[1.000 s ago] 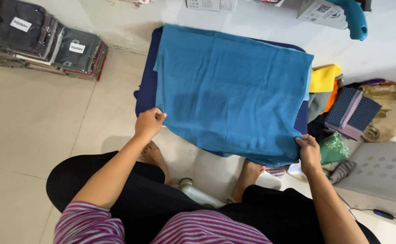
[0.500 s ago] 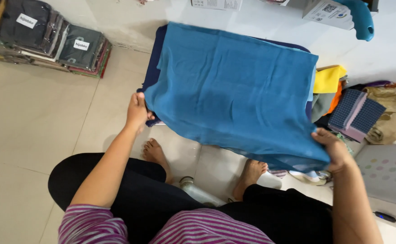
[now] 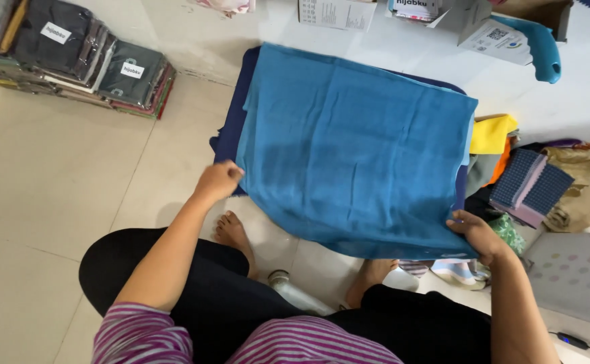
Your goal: A person unfolds a blue fabric garment on a cushion, smooths it out, and uses a lint roller to clean the surface.
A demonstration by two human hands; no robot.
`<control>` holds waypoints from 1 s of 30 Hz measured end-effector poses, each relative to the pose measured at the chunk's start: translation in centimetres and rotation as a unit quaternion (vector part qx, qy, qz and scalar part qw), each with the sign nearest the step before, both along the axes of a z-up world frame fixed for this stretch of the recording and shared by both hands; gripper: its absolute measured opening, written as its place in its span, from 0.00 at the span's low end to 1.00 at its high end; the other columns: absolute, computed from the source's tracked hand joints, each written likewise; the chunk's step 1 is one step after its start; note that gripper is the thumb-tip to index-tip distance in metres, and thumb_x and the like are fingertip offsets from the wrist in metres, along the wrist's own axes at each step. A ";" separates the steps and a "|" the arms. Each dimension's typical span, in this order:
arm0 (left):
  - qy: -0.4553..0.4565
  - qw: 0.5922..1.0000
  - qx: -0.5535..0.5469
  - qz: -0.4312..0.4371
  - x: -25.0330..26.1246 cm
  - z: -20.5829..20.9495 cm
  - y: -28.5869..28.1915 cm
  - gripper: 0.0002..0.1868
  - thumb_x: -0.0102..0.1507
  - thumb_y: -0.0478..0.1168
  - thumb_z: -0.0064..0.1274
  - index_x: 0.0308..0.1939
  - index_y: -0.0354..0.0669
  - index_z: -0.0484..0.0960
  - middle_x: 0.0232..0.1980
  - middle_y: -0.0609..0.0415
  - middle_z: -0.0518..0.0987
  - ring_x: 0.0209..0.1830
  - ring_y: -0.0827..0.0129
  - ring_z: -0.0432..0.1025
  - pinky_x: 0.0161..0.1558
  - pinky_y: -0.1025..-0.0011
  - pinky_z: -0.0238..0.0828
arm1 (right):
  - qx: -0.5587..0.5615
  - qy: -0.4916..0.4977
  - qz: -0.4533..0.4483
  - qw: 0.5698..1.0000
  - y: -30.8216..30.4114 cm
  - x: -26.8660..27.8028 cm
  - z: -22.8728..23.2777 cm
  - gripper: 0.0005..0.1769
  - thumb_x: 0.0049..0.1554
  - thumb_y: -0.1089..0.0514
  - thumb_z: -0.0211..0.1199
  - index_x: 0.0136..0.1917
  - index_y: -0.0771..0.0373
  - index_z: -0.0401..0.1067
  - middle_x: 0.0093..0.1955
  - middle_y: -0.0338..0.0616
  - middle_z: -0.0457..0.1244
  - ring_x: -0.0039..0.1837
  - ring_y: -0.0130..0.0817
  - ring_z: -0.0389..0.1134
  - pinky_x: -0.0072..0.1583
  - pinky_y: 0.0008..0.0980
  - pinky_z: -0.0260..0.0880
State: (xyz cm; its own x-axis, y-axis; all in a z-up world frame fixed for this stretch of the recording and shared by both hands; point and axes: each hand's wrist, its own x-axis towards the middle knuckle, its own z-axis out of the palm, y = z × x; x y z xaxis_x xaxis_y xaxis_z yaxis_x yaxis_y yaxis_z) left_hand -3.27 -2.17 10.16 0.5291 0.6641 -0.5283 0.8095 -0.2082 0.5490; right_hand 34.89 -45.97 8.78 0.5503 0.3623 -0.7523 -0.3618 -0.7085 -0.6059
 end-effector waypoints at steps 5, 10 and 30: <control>0.013 1.000 -0.010 0.003 -0.1 -2.9 0.6 0.20 0.62 0.57 0.57 0.49 0.49 0.83 0.49 0.57 0.84 0.50 0.67 0.78 0.50 0.70 0.74 | 0.134 0.014 0.021 0.991 -2.4 1.9 -4.2 0.07 0.64 0.60 0.58 0.44 0.56 0.64 0.38 0.41 0.58 0.38 0.33 0.59 0.41 0.32 0.60; -0.036 0.999 -0.022 0.028 -0.6 -4.7 1.7 0.11 0.67 0.53 0.54 0.45 0.53 0.83 0.49 0.61 0.83 0.50 0.70 0.76 0.51 0.69 0.71 | 0.147 0.001 0.008 0.989 -2.5 1.5 -3.7 0.05 0.65 0.64 0.57 0.45 0.59 0.67 0.45 0.42 0.65 0.48 0.35 0.66 0.57 0.35 0.68; -0.047 0.978 -0.020 0.203 -1.7 -7.2 2.6 0.17 0.75 0.49 0.31 0.57 0.49 0.72 0.43 0.54 0.76 0.37 0.66 0.69 0.39 0.66 0.65 | -0.039 0.023 -0.005 0.999 -3.0 -0.1 -0.4 0.40 0.59 0.61 0.56 0.81 0.66 0.50 0.82 0.48 0.51 0.78 0.47 0.56 0.76 0.45 0.56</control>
State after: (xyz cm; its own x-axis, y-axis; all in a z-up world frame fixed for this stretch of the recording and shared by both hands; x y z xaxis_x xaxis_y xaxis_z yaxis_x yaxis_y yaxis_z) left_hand -4.98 0.43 2.94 0.2728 0.8095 -0.5199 0.7667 0.1435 0.6257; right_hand 34.75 -49.02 8.40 0.5174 0.2959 -0.8029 -0.3959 -0.7491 -0.5312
